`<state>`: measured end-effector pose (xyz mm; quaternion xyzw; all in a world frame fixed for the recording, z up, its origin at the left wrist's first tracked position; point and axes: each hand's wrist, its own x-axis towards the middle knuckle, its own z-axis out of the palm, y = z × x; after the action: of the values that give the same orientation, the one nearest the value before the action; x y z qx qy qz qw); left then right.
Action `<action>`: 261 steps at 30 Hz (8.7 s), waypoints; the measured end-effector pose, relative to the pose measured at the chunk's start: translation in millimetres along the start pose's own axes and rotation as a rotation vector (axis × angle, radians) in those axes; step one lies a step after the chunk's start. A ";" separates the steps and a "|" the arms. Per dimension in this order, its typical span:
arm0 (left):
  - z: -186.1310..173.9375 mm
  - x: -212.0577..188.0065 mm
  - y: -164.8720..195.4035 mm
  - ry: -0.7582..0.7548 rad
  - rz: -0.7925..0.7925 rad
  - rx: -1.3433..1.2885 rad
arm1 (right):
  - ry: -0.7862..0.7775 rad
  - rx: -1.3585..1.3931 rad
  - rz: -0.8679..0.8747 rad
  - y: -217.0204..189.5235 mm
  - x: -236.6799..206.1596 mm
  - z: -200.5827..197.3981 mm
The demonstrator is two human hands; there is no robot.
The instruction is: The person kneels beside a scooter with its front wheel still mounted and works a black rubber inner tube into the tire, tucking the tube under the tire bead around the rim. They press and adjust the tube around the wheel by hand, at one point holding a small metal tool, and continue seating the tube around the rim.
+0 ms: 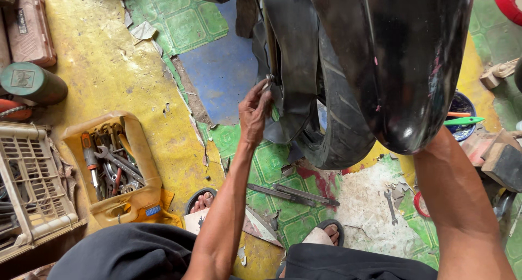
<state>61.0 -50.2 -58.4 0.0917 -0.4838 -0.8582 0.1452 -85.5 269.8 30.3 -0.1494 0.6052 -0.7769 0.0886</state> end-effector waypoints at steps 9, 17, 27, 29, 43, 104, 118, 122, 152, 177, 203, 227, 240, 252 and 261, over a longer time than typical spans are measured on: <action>5.8 -3.3 8.9 0.137 -0.015 -0.065 | 0.023 0.005 -0.003 1.7 -18.9 -13.5; 30.8 -9.7 37.2 0.187 -0.016 0.013 | 0.026 -0.020 -0.006 -8.3 -11.0 -6.7; 49.3 -12.5 45.1 0.309 -0.240 -0.187 | -0.025 -0.144 0.055 37.6 -48.0 22.3; 48.8 -9.1 48.9 0.305 -0.286 -0.217 | -0.018 -0.133 0.056 35.1 -48.3 21.8; 47.5 0.8 32.1 0.385 -0.405 -0.260 | 0.011 -0.144 0.046 23.1 -31.5 20.9; 22.6 32.1 -2.5 0.142 0.072 0.038 | -0.067 -0.808 0.027 -11.2 4.0 35.3; 27.6 31.7 6.9 0.131 0.047 0.039 | 0.037 -0.296 -0.039 20.7 -18.9 56.2; 31.8 27.0 0.0 0.192 0.154 0.105 | -0.130 -0.295 0.178 -10.0 8.0 44.3; 35.8 26.7 8.6 0.206 0.283 0.397 | -0.215 -0.204 0.294 -10.3 23.6 31.2; 57.4 24.0 36.3 0.242 0.132 0.266 | -0.025 0.618 0.237 55.1 -15.5 36.8; 71.4 17.1 70.6 0.204 0.168 0.284 | -0.119 -0.394 0.332 -19.1 22.1 30.3; 74.2 18.7 74.3 0.205 0.113 0.230 | -0.089 -0.238 0.108 43.1 -26.2 34.8; 67.4 20.6 66.5 0.202 0.126 0.289 | -0.087 -0.228 0.133 61.9 -47.9 37.5; 60.5 21.3 53.7 0.215 0.104 0.258 | -0.079 -0.271 0.123 55.3 -54.8 33.7; 52.6 20.5 43.6 0.226 0.175 0.377 | -0.111 -0.501 0.055 -2.5 -6.7 24.0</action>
<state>33.0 -36.3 5.7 0.1702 -0.6224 -0.7209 0.2527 -71.0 250.6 37.2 -0.1925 0.7769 -0.5906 0.1028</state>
